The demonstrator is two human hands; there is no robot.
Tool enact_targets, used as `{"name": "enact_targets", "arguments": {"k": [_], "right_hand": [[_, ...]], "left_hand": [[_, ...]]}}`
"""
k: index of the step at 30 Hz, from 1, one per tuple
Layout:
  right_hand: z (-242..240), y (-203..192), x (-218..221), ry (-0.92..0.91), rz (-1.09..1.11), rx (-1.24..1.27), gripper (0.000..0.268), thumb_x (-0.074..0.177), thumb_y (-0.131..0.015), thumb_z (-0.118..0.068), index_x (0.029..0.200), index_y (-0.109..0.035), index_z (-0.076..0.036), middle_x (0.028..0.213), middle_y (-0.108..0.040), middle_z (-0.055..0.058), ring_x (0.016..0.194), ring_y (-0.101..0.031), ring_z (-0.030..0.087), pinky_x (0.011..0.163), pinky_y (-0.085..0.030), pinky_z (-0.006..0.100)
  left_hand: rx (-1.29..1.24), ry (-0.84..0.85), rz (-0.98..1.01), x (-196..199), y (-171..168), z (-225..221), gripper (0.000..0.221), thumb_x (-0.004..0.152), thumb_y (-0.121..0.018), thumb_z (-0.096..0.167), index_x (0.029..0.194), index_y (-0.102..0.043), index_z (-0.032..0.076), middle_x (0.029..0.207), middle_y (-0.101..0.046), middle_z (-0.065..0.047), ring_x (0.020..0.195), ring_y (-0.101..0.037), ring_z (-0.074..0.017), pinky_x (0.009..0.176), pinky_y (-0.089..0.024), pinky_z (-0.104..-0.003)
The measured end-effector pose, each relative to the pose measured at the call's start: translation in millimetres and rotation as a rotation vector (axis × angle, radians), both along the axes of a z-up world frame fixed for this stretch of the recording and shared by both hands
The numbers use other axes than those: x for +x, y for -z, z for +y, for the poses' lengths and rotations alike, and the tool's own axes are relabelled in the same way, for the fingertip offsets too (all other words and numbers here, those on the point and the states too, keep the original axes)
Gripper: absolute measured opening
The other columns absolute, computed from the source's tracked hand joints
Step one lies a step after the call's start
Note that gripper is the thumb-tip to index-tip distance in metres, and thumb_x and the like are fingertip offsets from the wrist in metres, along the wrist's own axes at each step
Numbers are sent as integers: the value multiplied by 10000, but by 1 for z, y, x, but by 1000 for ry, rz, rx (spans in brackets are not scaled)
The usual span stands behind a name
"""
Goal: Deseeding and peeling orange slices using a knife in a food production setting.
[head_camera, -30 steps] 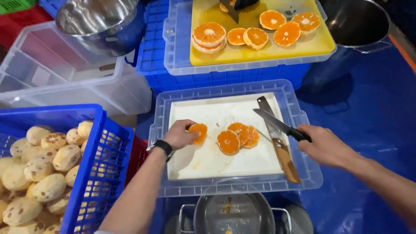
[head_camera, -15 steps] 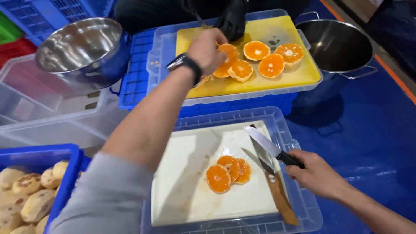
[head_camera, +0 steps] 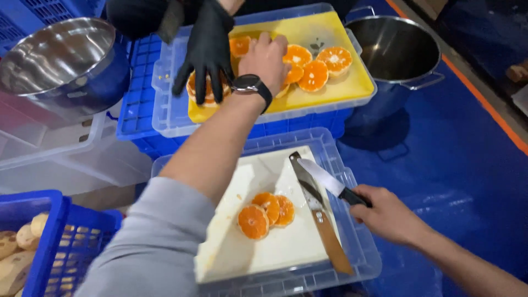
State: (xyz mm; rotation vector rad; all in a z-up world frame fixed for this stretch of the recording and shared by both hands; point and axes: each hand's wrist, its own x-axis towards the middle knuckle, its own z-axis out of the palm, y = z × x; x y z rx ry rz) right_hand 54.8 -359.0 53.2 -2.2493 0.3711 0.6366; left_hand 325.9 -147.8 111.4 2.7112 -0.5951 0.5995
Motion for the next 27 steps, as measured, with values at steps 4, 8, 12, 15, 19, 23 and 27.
{"name": "enact_targets", "arguments": {"k": [4, 8, 12, 15, 19, 23, 27], "right_hand": [[-1, 7, -1, -39, -30, -31, 282, 967, -644, -302, 776, -693, -100, 669, -705, 64, 549, -571, 181, 556, -422, 344], [12, -3, -13, -57, -92, 9, 293, 948, -606, -218, 826, -756, 2, 640, -731, 159, 562, -719, 266, 524, -538, 364], [18, -5, -20, -108, -42, -7, 299, 969, -611, -209, 830, -757, 13, 627, -713, 158, 554, -689, 271, 544, -529, 352], [19, -5, -27, -133, -1, -23, 291, 992, -599, -216, 955, -767, 18, 686, -736, 159, 599, -697, 254, 569, -541, 345], [18, -3, -29, -183, -1, -60, 310, 995, -606, -255, 1011, -764, 11, 724, -748, 159, 649, -708, 267, 599, -552, 360], [23, -6, -30, -160, 0, -55, 303, 997, -596, -242, 1044, -760, 9, 721, -743, 148, 647, -703, 250, 596, -557, 348], [19, -16, -26, -149, -8, -57, 327, 1003, -578, -249, 1158, -727, -4, 718, -733, 156, 643, -681, 259, 600, -543, 371]], "left_hand": [[-89, 316, -7, -76, -11, 32, 81, 873, -724, 143, 953, -707, 140, 962, -693, -115, 882, -683, -350, 705, -535, -487], [125, 185, 467, -197, 26, 65, 319, 864, -760, 307, 1126, -668, 149, 1135, -686, -128, 1137, -655, -393, 924, -573, -567], [180, 24, 893, -252, 72, 84, 845, 772, -803, 335, 1488, -402, 134, 1391, -477, -177, 1330, -476, -409, 978, -528, -608], [176, -20, 942, -264, 93, 96, 805, 795, -732, 188, 1511, -368, 141, 1384, -454, -179, 1352, -437, -404, 988, -527, -605], [165, -70, 877, -262, 86, 97, 868, 807, -730, 154, 1565, -312, 93, 1524, -339, -231, 1496, -231, -434, 1184, -352, -569], [239, 149, 752, -248, 94, 70, 952, 788, -758, 317, 1594, -280, 148, 1574, -346, -193, 1511, -217, -431, 1224, -133, -654], [407, 231, 676, -231, 119, 43, 683, 768, -756, 254, 1395, -511, 136, 1276, -554, -127, 1315, -499, -352, 1166, -273, -646]]}}
